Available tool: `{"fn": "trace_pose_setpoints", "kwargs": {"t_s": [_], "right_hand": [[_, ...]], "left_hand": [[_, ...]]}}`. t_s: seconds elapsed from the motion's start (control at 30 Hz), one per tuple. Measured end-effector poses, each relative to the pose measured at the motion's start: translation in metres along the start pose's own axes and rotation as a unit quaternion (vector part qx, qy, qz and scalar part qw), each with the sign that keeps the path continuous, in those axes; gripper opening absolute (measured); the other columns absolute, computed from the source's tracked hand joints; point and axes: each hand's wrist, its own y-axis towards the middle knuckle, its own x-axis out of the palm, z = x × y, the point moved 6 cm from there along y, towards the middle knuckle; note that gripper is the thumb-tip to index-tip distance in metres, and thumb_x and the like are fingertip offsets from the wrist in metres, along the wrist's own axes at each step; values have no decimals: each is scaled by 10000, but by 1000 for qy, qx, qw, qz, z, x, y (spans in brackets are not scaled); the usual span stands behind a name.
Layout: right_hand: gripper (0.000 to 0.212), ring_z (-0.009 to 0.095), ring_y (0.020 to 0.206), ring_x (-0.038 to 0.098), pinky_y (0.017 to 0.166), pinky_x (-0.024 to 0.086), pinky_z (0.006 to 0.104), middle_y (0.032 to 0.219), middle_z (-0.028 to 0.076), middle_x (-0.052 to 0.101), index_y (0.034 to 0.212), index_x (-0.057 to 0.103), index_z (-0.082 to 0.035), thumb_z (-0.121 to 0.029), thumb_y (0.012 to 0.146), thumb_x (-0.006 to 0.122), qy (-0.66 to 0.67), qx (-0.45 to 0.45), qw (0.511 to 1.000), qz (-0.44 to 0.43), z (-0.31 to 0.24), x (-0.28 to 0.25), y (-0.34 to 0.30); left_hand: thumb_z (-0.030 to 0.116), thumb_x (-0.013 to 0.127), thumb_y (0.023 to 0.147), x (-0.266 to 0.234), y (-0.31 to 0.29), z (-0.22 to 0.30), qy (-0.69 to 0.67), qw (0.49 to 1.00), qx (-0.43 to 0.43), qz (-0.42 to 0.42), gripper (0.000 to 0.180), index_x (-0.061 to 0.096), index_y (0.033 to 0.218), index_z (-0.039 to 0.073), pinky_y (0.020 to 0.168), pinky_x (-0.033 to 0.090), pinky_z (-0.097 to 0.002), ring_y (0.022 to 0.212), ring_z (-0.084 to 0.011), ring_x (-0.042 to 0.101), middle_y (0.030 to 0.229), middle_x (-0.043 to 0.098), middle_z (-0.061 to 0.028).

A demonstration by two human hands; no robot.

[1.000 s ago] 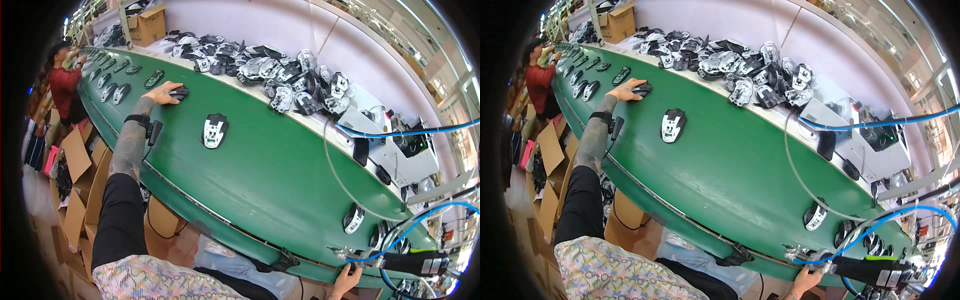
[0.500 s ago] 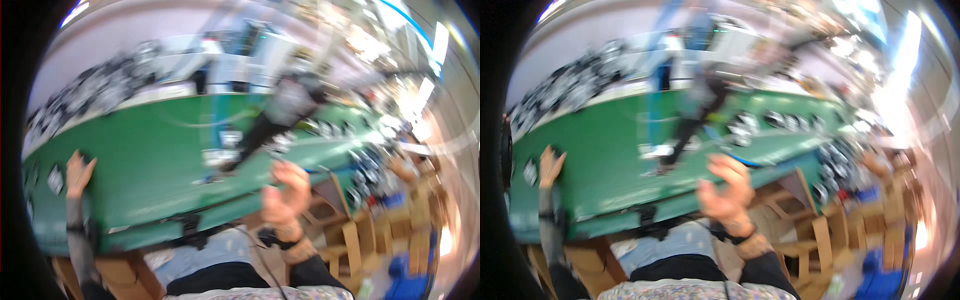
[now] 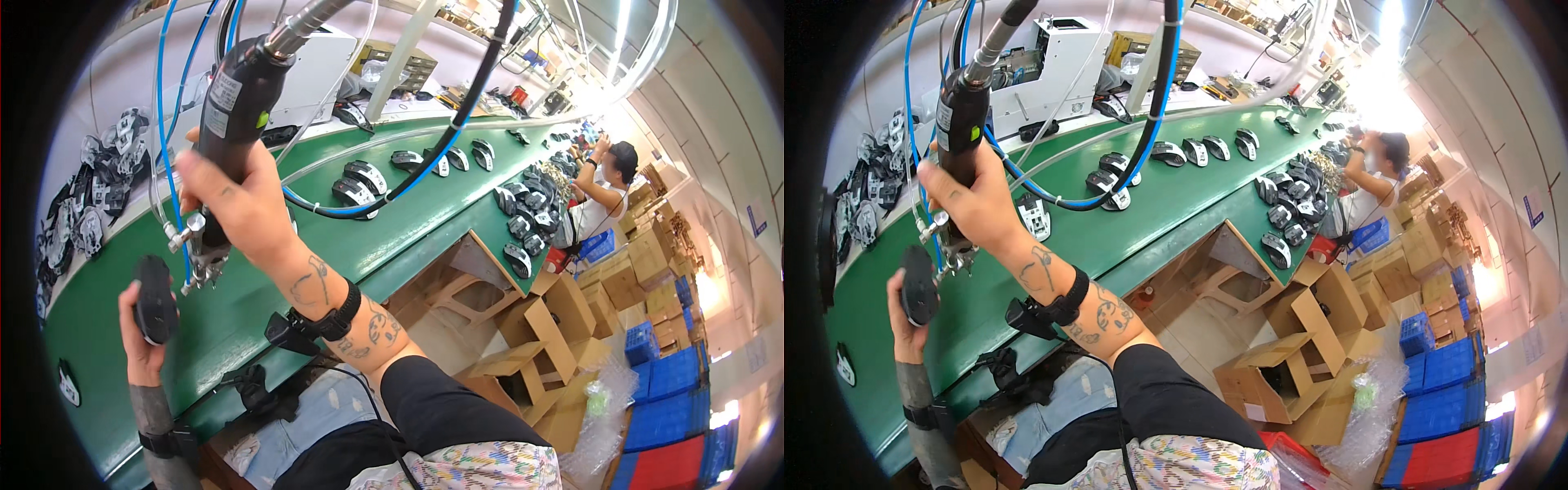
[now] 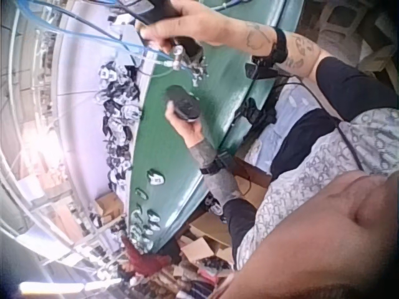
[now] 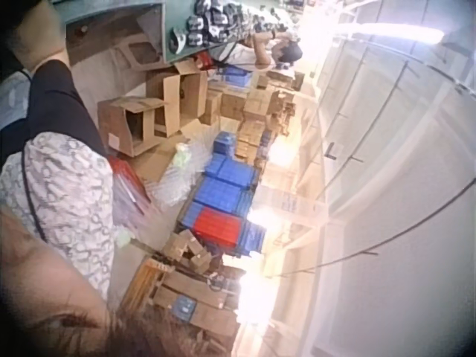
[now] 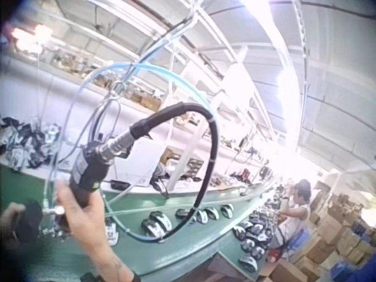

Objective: The recorder is using an electric screwdriver to fasten screws into the bottom cases of computer mice on an assembly line.

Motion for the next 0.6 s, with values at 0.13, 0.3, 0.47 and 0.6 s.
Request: {"fn": "trace_pose_setpoints", "kwargs": {"t_s": [0.13, 0.3, 0.47, 0.6], "right_hand": [[629, 138, 454, 476, 435, 386, 254, 562, 66, 515, 1006, 499, 22, -575, 890, 335, 13, -26, 1000, -6, 21, 8, 8], [925, 212, 464, 432, 470, 366, 333, 518, 80, 452, 609, 461, -35, -910, 620, 162, 109, -8, 993, 53, 11, 0, 17], [879, 151, 459, 388, 422, 326, 242, 554, 67, 451, 962, 531, -29, -837, 710, 291, 125, -122, 985, -13, 8, 17, 23], [917, 166, 475, 437, 435, 362, 265, 570, 84, 476, 994, 514, -19, -854, 686, 293, 137, -113, 983, -36, 21, 21, 27]], "left_hand": [[394, 444, 891, 26, -14, 16, -281, 957, 49, 57, 487, 460, 1236, 51, 708, 548, -366, 919, -241, 606, 1134, 562, -144], [234, 564, 815, 17, 0, -28, -346, 932, 7, 105, 411, 483, 1178, 60, 696, 536, -443, 917, -293, 604, 1040, 575, -112], [215, 505, 798, 9, -3, -33, -349, 937, 7, 28, 490, 402, 1262, 95, 700, 538, -430, 915, -278, 574, 1130, 502, -126], [223, 504, 791, 10, -6, -30, -364, 931, -4, 17, 511, 394, 1272, 90, 707, 536, -430, 917, -276, 565, 1134, 492, -126]]}}
